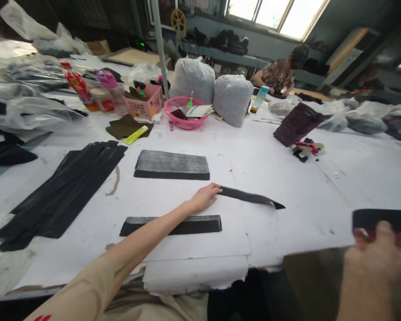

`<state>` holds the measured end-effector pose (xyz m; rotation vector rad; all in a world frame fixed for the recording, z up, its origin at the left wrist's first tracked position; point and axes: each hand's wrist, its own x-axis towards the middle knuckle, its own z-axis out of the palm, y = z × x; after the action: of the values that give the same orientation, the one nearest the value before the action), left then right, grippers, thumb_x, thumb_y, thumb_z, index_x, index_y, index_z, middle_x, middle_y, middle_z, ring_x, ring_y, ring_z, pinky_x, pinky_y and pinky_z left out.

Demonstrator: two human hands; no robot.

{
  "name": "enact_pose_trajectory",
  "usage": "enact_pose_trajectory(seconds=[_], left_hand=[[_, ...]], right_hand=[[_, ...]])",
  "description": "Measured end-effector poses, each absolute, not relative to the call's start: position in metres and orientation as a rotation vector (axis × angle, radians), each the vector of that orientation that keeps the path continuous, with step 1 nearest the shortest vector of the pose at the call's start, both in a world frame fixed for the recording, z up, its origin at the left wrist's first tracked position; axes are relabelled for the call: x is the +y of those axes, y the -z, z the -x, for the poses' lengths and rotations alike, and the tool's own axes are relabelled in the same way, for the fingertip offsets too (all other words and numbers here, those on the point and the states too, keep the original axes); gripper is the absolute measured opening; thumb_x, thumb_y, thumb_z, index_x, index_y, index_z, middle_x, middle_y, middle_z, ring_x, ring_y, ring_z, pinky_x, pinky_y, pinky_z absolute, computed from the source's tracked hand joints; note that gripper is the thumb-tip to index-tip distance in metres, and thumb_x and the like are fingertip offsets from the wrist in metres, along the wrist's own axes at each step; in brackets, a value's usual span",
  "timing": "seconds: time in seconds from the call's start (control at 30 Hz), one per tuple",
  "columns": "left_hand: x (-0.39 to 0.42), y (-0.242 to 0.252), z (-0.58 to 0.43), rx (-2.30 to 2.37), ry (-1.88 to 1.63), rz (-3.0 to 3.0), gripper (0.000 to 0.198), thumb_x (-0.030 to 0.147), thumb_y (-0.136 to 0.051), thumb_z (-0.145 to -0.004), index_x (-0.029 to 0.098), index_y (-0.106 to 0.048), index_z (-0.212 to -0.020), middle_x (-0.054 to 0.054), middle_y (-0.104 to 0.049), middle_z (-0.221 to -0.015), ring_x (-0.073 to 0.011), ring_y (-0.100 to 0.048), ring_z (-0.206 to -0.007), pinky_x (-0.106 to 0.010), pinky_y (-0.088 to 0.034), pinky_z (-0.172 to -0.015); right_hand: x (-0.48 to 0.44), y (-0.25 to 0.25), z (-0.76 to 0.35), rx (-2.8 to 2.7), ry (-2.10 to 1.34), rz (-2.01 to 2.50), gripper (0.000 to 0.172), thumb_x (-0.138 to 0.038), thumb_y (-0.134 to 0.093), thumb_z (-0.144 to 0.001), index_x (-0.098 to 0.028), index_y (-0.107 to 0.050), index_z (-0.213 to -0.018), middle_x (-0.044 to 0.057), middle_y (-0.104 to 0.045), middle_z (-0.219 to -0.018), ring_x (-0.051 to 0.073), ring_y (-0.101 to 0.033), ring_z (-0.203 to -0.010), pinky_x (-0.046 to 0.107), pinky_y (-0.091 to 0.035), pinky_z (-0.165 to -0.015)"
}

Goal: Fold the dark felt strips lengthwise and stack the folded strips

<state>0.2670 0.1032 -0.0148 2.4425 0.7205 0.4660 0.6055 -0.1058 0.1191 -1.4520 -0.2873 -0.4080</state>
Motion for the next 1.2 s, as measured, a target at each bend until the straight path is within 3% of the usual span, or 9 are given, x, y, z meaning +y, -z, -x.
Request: enact_pose_trajectory(seconds=[0.13, 0.23, 0.3, 0.4, 0.6, 0.7, 0.83, 0.93, 1.2], left_hand=[[0.085, 0.003, -0.257, 0.756, -0.634, -2.075, 0.023, 0.016, -0.059, -0.084, 0.016, -0.066, -0.106, -0.008, -0.059, -0.113, -0.0142, -0.06, -0.083, -0.029, -0.051, -0.082], [0.052, -0.016, -0.248, 0.556, -0.482, -1.717, 0.033, 0.033, -0.071, -0.079, 0.015, -0.066, -0.106, -0.007, -0.065, -0.099, -0.0154, -0.061, -0.081, -0.029, -0.051, -0.077], [0.027, -0.028, -0.24, 0.367, -0.353, -1.421, 0.047, 0.038, -0.074, -0.076, 0.014, -0.062, -0.114, -0.009, -0.065, -0.103, -0.018, -0.062, -0.09, -0.031, -0.05, -0.082], [-0.005, -0.037, -0.228, 0.309, -0.356, -1.104, 0.048, 0.041, -0.074, -0.077, 0.012, -0.06, -0.114, -0.01, -0.065, -0.106, -0.0198, -0.06, -0.098, -0.032, -0.048, -0.088], [-0.033, -0.026, -0.204, 0.591, -0.439, -0.996, 0.037, 0.046, -0.064, -0.083, 0.009, -0.063, -0.087, -0.005, -0.066, -0.083, -0.0138, -0.06, -0.076, -0.025, -0.049, -0.072], [-0.036, -0.021, -0.186, 0.626, -0.433, -1.176, 0.033, 0.044, -0.061, -0.085, 0.011, -0.065, -0.089, -0.004, -0.066, -0.078, -0.0131, -0.06, -0.071, -0.024, -0.049, -0.069], [-0.04, -0.02, -0.154, 0.706, -0.449, -1.313, 0.03, 0.039, -0.054, -0.091, 0.012, -0.065, -0.093, -0.004, -0.067, -0.072, -0.0129, -0.061, -0.067, -0.023, -0.05, -0.067], [-0.042, -0.023, -0.124, 0.836, -0.494, -1.291, 0.027, 0.038, -0.055, -0.09, 0.013, -0.065, -0.09, -0.004, -0.068, -0.07, -0.0126, -0.061, -0.065, -0.022, -0.05, -0.065], [-0.04, -0.024, -0.049, 1.283, -0.594, -1.24, 0.031, 0.042, -0.068, -0.079, 0.016, -0.056, -0.067, 0.001, -0.062, -0.053, -0.0097, -0.054, -0.049, -0.018, -0.042, -0.05]], right_hand=[[-0.087, -0.075, -0.501, -0.496, 0.189, 1.641, 0.027, -0.042, -0.076, -0.069, -0.023, -0.057, -0.075, -0.003, -0.052, -0.064, 0.013, -0.051, -0.05, 0.032, -0.046, -0.049], [-0.089, -0.048, -0.429, -1.048, 0.254, 1.792, 0.019, -0.037, -0.064, -0.081, -0.02, -0.056, -0.082, 0.007, -0.062, -0.092, 0.021, -0.061, -0.084, 0.037, -0.053, -0.07], [-0.095, -0.034, -0.396, -1.314, 0.315, 1.808, 0.01, -0.029, -0.06, -0.085, -0.02, -0.055, -0.082, 0.01, -0.062, -0.103, 0.024, -0.059, -0.098, 0.041, -0.051, -0.082], [-0.104, -0.021, -0.367, -1.555, 0.273, 1.764, 0.004, -0.022, -0.056, -0.086, -0.021, -0.052, -0.085, 0.013, -0.059, -0.116, 0.026, -0.056, -0.109, 0.045, -0.048, -0.089], [-0.11, -0.021, -0.351, -1.903, -0.136, 1.586, 0.011, -0.016, -0.057, -0.084, -0.022, -0.048, -0.085, 0.01, -0.059, -0.119, 0.024, -0.054, -0.117, 0.051, -0.039, -0.105], [-0.111, -0.021, -0.354, -1.909, -0.359, 1.553, 0.017, -0.026, -0.063, -0.084, -0.023, -0.047, -0.087, 0.005, -0.065, -0.096, 0.021, -0.063, -0.097, 0.048, -0.044, -0.1], [-0.117, -0.023, -0.364, -1.89, -0.538, 1.752, 0.023, -0.031, -0.06, -0.087, -0.023, -0.052, -0.108, 0.002, -0.064, -0.085, 0.02, -0.064, -0.08, 0.034, -0.053, -0.075], [-0.122, -0.033, -0.375, -2.074, -0.715, 1.881, 0.007, -0.028, -0.054, -0.09, -0.024, -0.06, -0.094, 0.001, -0.064, -0.085, 0.019, -0.063, -0.078, 0.03, -0.048, -0.069], [-0.111, -0.046, -0.408, -1.674, -0.95, 1.995, 0.02, -0.04, -0.064, -0.083, -0.022, -0.063, -0.075, -0.001, -0.065, -0.074, 0.017, -0.06, -0.071, 0.026, -0.045, -0.067]])
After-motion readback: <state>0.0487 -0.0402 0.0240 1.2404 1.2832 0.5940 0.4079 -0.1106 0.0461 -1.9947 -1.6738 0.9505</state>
